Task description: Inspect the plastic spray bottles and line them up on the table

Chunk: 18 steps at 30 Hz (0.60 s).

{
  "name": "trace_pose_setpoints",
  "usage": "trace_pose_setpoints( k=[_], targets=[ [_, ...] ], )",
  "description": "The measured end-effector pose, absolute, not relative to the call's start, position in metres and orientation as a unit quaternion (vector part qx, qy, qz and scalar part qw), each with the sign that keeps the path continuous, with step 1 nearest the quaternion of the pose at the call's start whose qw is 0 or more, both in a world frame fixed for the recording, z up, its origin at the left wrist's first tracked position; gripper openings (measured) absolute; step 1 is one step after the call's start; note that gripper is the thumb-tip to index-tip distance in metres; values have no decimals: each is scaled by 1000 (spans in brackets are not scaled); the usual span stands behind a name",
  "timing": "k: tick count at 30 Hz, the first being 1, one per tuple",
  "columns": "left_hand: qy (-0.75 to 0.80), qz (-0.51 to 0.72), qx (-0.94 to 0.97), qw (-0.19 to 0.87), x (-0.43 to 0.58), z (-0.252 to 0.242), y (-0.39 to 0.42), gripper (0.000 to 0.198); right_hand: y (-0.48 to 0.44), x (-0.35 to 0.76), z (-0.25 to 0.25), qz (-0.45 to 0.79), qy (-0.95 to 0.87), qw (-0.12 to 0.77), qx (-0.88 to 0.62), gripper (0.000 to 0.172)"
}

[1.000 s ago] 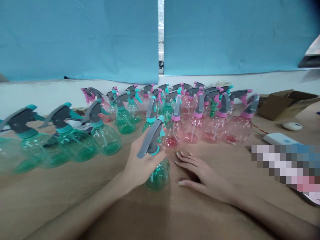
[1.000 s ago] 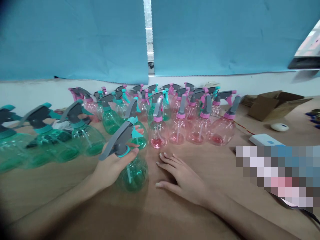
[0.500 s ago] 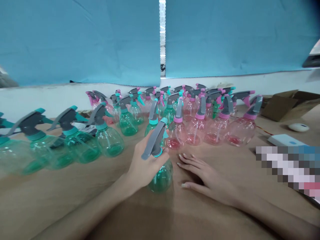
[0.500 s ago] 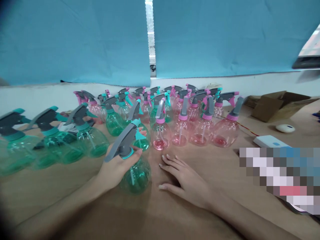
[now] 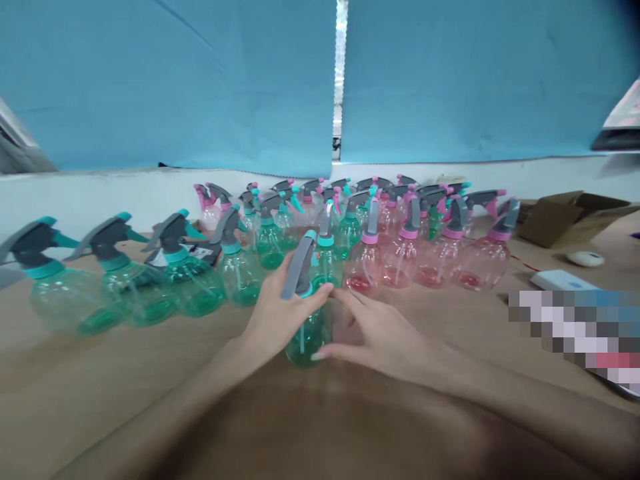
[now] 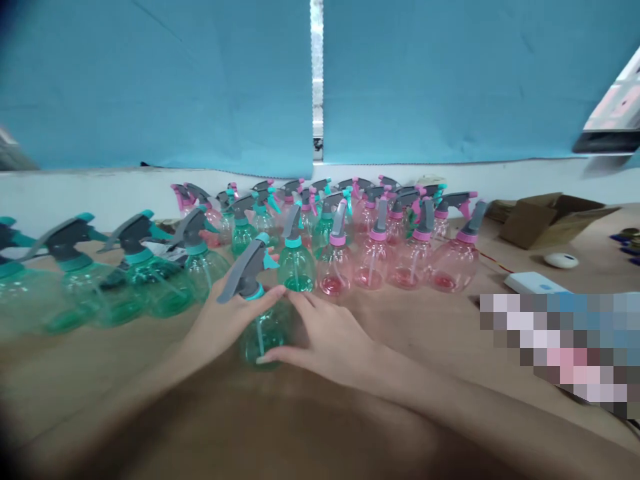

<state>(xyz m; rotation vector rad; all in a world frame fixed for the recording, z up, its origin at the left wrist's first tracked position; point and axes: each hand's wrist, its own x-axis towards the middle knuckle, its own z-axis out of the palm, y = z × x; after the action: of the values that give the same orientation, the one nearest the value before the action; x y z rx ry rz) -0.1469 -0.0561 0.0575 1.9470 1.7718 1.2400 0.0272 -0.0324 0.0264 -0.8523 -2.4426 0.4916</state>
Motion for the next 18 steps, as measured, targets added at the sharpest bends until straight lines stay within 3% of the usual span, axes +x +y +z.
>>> trace_pose_setpoints(
  k=[5,9,18],
  targets=[
    [603,443,641,174,-177,60,-61,59,-35,-34,31,174,-880,290,-334,65],
    [612,439,640,152,-199,60,-67,68,-32,-54,30,179,-878,296,-332,57],
    [646,422,611,177,-235,45,-110,47,8,-67,37,152,-872,260,-385,59]
  ],
)
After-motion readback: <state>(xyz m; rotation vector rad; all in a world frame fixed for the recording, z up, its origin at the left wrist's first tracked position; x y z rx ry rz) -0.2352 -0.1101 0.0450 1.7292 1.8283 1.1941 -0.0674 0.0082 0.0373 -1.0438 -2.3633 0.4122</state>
